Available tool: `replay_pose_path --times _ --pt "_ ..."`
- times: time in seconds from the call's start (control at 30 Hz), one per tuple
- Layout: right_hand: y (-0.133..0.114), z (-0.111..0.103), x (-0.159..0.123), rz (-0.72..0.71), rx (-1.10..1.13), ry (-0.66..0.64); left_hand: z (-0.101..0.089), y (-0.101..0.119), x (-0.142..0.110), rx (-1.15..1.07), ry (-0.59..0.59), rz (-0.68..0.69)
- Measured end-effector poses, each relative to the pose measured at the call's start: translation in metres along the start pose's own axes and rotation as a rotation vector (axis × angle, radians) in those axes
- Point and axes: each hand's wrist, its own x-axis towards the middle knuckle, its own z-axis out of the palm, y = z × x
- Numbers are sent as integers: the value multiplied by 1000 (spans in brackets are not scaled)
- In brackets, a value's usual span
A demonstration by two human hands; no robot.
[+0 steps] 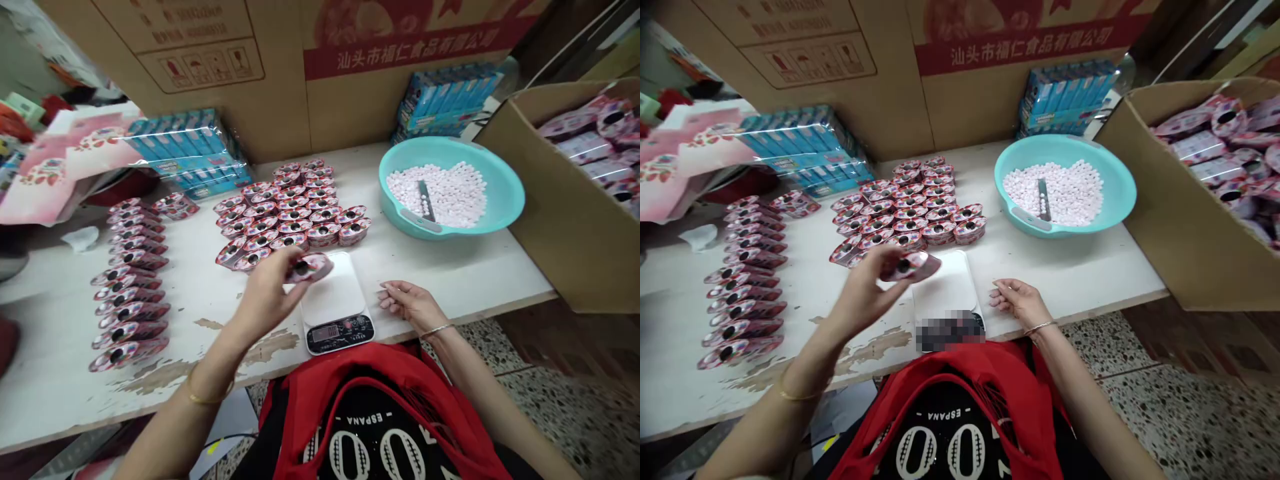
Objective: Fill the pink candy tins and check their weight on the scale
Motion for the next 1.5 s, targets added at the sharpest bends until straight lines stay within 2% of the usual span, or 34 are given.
replay_pose_path --times 0.1,0.17,0.23,0.33,0.43,0.53,0.63,0.73,0.9,1.0,1.1,1.2,1.27,1.33,1.4,1.43,1.5 --pt "0 -4 -10 -47 -54 -37 46 9 -2 35 -126 41" --pt "-1 -7 -15 -73 -90 -50 59 4 -3 62 -155 65" --pt "-2 -11 -20 -85 -124 -60 59 0 -5 58 -144 99" --pt "-5 -14 -25 -107 -176 -63 46 -7 -19 20 -29 76" --pt "-8 -14 -30 -153 -248 -68 36 -20 -49 -5 106 -88" --pt "-13 -8 -33 -227 -337 -97 38 -37 -92 17 134 -271" --pt "-25 7 -35 -318 -442 -142 48 -49 -131 49 114 -384" --pt "-45 35 -34 -443 -567 -213 60 -54 -153 86 138 -390" --pt "-71 87 -21 -736 -877 -322 70 -56 -159 168 159 -372" --pt "-72 107 -15 -734 -1081 -334 71 -59 -160 153 161 -373" --pt "-69 115 -15 -705 -1184 -320 71 -61 -161 143 166 -365" --pt "-79 106 -11 -743 -1127 -310 69 -63 -162 126 183 -343" --pt "-98 90 4 -825 -1058 -252 68 -67 -164 114 192 -322" --pt "-130 67 31 -932 -1042 -80 67 -75 -167 128 169 -295" --pt "-168 41 63 -950 -1148 157 70 -88 -172 132 162 -258" --pt "-186 29 79 -908 -1231 253 73 -95 -173 135 169 -247" --pt "-213 11 110 -780 -1379 319 78 -107 -177 140 177 -229"
